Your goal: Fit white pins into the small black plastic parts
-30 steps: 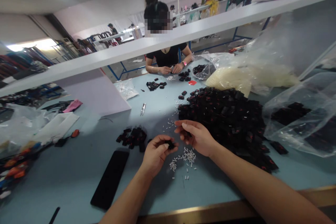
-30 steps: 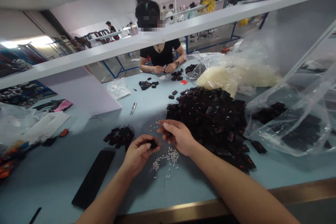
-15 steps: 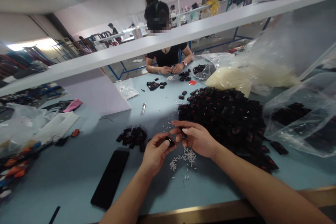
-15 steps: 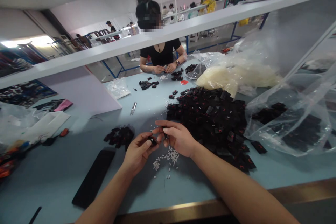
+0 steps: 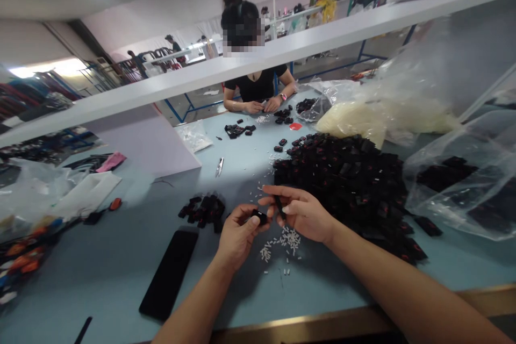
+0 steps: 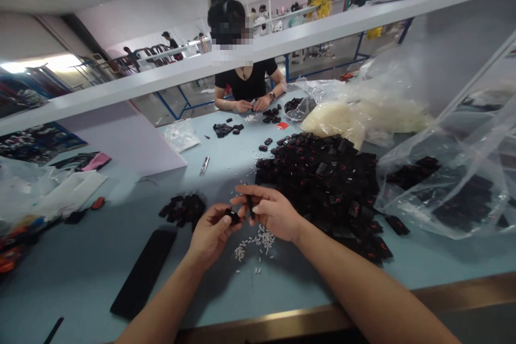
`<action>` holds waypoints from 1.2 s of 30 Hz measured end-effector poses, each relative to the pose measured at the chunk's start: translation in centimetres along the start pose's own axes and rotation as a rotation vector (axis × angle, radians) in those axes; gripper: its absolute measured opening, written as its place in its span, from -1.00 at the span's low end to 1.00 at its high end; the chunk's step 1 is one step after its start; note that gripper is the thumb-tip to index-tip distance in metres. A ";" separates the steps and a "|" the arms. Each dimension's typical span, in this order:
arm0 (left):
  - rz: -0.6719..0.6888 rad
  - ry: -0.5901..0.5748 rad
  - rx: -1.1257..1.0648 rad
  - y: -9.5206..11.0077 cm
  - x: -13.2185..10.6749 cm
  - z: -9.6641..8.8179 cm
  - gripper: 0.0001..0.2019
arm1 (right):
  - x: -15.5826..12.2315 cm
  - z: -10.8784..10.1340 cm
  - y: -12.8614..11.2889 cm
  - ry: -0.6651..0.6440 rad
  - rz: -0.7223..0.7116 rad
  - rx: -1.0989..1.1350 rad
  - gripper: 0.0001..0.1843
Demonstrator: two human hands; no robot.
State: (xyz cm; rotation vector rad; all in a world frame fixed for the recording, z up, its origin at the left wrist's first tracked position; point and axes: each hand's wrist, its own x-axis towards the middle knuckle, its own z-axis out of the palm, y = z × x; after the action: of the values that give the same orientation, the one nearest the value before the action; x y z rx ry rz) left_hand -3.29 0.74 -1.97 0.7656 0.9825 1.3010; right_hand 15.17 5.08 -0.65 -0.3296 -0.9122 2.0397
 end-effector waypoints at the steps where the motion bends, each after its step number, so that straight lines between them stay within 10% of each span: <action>1: 0.002 -0.001 0.003 0.0 0.0 0.0 -0.70 | 0.0 0.0 0.0 -0.014 -0.001 0.004 -0.42; 19: -0.001 -0.065 0.064 0.1 -0.1 0.1 -0.76 | 0.4 0.4 0.6 0.132 -0.056 -0.530 -0.66; 36: 0.000 -0.075 0.096 -0.3 -0.2 -0.1 -0.76 | 0.4 1.0 0.5 0.204 -0.060 -0.599 -0.81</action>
State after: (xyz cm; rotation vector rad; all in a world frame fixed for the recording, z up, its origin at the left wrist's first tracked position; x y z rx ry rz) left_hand -3.26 0.53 -2.28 0.8814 0.9903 1.2234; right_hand 14.09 4.75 -0.32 -0.8048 -1.3693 1.6038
